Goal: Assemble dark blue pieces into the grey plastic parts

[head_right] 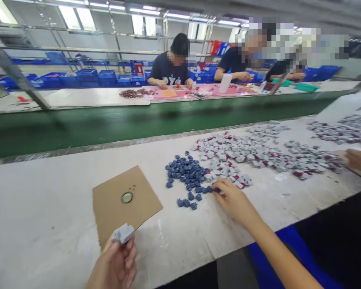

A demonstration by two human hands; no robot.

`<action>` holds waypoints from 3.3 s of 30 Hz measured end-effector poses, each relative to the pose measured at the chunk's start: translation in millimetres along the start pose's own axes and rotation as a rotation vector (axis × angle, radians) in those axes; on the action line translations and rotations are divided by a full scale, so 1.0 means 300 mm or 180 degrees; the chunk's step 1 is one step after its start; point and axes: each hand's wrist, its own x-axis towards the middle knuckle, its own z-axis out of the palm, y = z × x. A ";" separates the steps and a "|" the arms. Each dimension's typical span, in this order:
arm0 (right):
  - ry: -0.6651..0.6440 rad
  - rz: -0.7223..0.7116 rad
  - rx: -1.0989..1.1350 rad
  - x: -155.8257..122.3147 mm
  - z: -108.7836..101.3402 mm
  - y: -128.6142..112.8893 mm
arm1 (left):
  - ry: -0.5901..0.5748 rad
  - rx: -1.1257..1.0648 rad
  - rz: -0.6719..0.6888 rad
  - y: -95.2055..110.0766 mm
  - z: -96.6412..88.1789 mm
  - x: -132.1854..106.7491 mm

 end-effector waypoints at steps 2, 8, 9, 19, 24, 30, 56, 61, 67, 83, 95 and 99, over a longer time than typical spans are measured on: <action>0.0097 0.0077 0.0122 -0.006 -0.010 -0.024 | 0.0025 0.0225 0.0338 0.000 -0.004 -0.013; -0.0022 0.0359 0.0729 0.016 -0.012 -0.213 | -0.0027 0.0378 0.0514 0.021 -0.033 -0.036; -0.0137 0.0256 0.0929 0.027 -0.005 -0.259 | -0.0023 0.0368 0.0496 0.025 -0.040 -0.039; -0.1046 -0.0753 0.2653 0.057 0.068 -0.672 | -0.0136 -0.0264 0.0222 0.066 -0.101 -0.069; -0.0516 -0.0480 0.2231 0.085 0.111 -0.681 | 0.0001 -0.0482 0.0125 0.076 -0.136 -0.063; -0.0110 -0.1036 0.0964 0.195 0.231 -0.654 | 0.0652 -0.0146 0.0931 0.072 -0.151 -0.045; -0.1002 -0.0304 0.2279 0.174 0.069 -0.820 | 0.0580 -0.0258 0.0912 0.109 -0.166 -0.062; -0.0721 -0.0725 0.2158 0.157 0.051 -0.835 | 0.0443 -0.0260 0.0940 0.103 -0.178 -0.064; -0.0586 -0.1141 0.2138 0.141 0.053 -0.842 | 0.0341 -0.0179 0.1030 0.096 -0.179 -0.070; -0.0524 -0.1257 0.2189 0.092 0.088 -0.844 | 0.1008 0.0147 0.1872 0.055 -0.143 -0.077; -0.0592 -0.1123 0.2121 0.107 0.102 -0.797 | 0.0520 -0.0179 0.0985 0.067 -0.133 -0.034; 0.0459 -0.0693 0.0884 0.149 0.041 -0.624 | 0.1165 -0.0050 0.1029 0.122 -0.278 -0.085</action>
